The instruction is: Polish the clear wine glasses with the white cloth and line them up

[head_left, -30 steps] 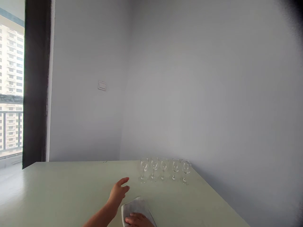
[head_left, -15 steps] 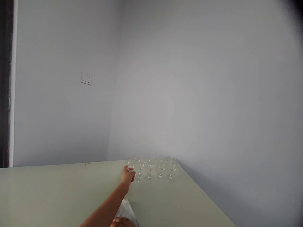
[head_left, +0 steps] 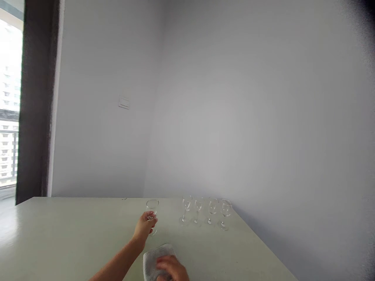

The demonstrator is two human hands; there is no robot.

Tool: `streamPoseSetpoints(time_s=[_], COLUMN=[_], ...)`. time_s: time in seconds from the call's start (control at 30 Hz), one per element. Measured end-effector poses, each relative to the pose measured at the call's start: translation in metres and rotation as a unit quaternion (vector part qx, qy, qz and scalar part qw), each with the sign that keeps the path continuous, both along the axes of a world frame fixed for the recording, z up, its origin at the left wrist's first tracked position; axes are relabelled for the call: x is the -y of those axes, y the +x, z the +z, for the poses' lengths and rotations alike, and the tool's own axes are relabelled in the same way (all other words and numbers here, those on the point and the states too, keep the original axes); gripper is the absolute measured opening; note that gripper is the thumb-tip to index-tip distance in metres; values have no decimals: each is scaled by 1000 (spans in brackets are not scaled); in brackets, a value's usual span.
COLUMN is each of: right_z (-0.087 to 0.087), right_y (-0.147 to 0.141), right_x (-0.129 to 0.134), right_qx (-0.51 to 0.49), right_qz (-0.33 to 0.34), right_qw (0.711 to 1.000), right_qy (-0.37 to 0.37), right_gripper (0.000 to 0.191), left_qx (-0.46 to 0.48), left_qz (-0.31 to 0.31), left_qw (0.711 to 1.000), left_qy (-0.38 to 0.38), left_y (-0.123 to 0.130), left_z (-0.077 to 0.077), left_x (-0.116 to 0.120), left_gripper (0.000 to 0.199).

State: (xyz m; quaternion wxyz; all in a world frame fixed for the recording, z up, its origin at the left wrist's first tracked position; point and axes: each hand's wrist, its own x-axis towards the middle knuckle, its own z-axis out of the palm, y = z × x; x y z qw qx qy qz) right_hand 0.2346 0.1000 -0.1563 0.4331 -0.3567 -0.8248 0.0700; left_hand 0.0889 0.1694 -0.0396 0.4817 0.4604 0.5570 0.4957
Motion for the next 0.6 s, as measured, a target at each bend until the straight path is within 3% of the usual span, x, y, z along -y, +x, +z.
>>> streamPoseSetpoints(time_s=[0.07,0.13,0.23,0.37,0.5,0.6], right_z=[25,50,73,79,77,77], right_y=[14,29,46,50,38,29], right_x=[6,4,-18,-63,-98,-108], right_qx=[-158,-284,-356,-372,-374,-376], right_qz=[-55,-151,-244,-276,-295,-300], right_qw=[980,925,860,833,813,804], right_qy=[-107,-204,-274,-303,-334,-350], right_gripper=[37,34,35,45,27,20], left_qx=[3,1,-8,-40,-51,-27], left_qz=[11,20,44,115,167,193], left_qw=[1000,1000,999,992,985,981], left_qy=[1,-4,-11,-11,-16,-26], left_y=[-27,-56,-99,-154,-204,-235], left_z=[7,14,19,12,0,-3], left_x=[17,35,60,80,93,101], left_gripper=[30,34,42,48,46,48])
